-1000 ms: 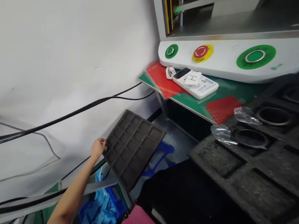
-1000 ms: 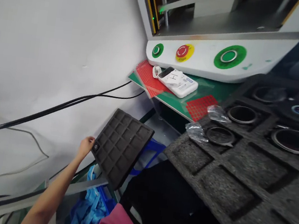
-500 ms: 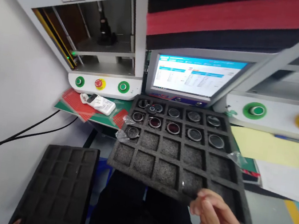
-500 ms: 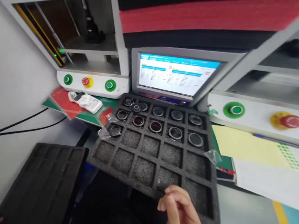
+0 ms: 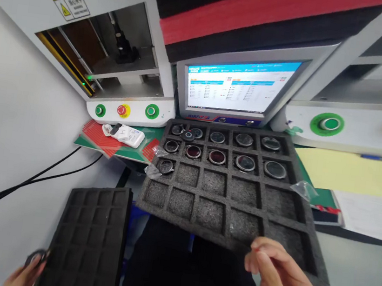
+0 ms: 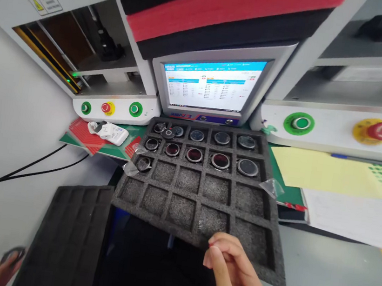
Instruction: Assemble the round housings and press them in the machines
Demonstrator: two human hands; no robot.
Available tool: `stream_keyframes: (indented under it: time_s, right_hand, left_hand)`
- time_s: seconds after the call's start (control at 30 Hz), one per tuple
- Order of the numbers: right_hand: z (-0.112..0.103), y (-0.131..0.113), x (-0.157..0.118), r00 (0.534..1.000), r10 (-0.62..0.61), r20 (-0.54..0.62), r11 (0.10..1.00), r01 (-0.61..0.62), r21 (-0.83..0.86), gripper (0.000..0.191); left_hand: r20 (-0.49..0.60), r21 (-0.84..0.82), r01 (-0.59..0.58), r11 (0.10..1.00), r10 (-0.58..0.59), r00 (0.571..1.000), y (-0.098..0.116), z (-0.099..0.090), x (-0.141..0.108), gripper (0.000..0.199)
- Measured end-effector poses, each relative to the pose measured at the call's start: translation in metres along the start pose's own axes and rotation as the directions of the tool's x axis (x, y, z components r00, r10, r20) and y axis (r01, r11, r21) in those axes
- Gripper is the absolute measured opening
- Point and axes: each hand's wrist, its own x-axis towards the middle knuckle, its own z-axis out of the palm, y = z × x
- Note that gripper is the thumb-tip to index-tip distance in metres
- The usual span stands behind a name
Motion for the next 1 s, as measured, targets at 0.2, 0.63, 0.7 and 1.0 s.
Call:
stream_keyframes:
  time_s: [0.2, 0.63, 0.7, 1.0]
  right_hand:
    - [0.015, -0.011, -0.015, 0.980, -0.039, 0.197, 0.993, 0.016, 0.121, 0.018]
    - [0.022, -0.026, -0.030, 0.967, 0.167, 0.190, 0.910, -0.225, 0.347, 0.012]
    - [0.025, -0.028, -0.029, 0.959, 0.188, 0.211, 0.889, -0.258, 0.379, 0.014]
    - [0.030, -0.032, -0.028, 0.909, 0.289, 0.300, 0.799, -0.402, 0.448, 0.012]
  left_hand:
    - [0.432, -0.156, -0.031, 0.987, 0.096, 0.897, 0.040, 0.098, -0.069, 0.039]
    - [0.752, -0.570, -0.363, 0.737, 0.646, 0.132, 0.062, 0.193, -0.234, 0.027]
    - [0.718, -0.581, -0.465, 0.668, 0.690, 0.094, 0.055, 0.190, -0.232, 0.035]
    - [0.626, -0.645, -0.586, 0.490, 0.779, -0.037, 0.051, 0.189, -0.229, 0.049]
